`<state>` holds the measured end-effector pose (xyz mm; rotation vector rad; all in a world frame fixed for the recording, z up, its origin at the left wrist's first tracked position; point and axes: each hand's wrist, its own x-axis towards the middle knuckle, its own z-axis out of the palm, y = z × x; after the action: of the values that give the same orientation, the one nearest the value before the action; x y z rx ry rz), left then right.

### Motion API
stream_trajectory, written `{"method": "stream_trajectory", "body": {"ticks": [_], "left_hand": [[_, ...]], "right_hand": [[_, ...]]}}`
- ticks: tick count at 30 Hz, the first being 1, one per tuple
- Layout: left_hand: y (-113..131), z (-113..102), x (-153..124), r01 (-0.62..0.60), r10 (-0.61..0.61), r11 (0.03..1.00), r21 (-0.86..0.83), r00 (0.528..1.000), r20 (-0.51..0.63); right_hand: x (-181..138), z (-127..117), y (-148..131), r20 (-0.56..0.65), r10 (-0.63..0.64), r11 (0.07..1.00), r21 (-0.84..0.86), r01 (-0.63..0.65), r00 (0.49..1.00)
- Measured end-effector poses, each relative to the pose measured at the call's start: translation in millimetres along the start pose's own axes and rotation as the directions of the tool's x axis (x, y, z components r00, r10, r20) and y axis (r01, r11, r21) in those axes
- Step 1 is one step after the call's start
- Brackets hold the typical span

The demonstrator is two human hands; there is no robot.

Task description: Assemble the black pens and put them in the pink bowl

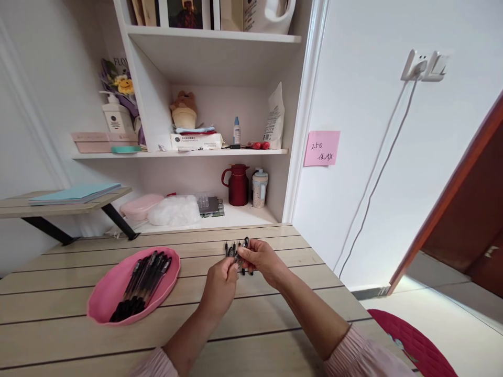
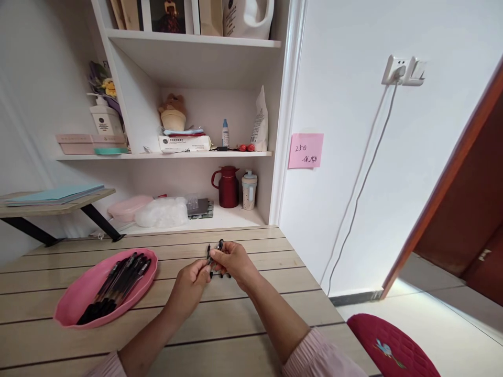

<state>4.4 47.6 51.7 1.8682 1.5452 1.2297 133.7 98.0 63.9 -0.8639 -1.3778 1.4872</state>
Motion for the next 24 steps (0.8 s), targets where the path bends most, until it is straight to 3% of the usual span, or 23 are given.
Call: {"method": "stream_trajectory", "body": {"ticks": [4, 8, 12, 15, 20, 24], "left_hand": [[-5, -14, 13, 0.051, -0.051, 0.999, -0.008, 0.997, -0.050], [-13, -63, 28, 0.079, -0.026, 0.974, 0.214, 0.970, -0.242], [-35, -134, 27, 0.333, -0.122, 0.775, 0.538, 0.913, -0.389], [-61, -169, 18, 0.475, -0.302, 0.614, 0.630, 0.879, -0.368], [-95, -179, 11, 0.517, -0.370, 0.526, 0.675, 0.854, -0.366], [-101, -174, 9, 0.501, -0.375, 0.508, 0.701, 0.861, -0.343]], "right_hand": [[0, -14, -8, -0.106, 0.031, 0.999, -0.027, -0.034, 0.994], [1, -27, -12, -0.197, 0.033, 0.996, -0.074, -0.048, 0.980], [1, -31, -13, -0.192, 0.022, 0.996, -0.085, -0.039, 0.981], [3, -33, -13, -0.192, 0.027, 0.994, -0.100, -0.047, 0.981], [10, -39, -6, -0.239, 0.033, 0.961, -0.260, -0.096, 0.971], [7, -49, 7, -0.296, 0.028, 0.797, -0.569, -0.200, 0.955]]}}
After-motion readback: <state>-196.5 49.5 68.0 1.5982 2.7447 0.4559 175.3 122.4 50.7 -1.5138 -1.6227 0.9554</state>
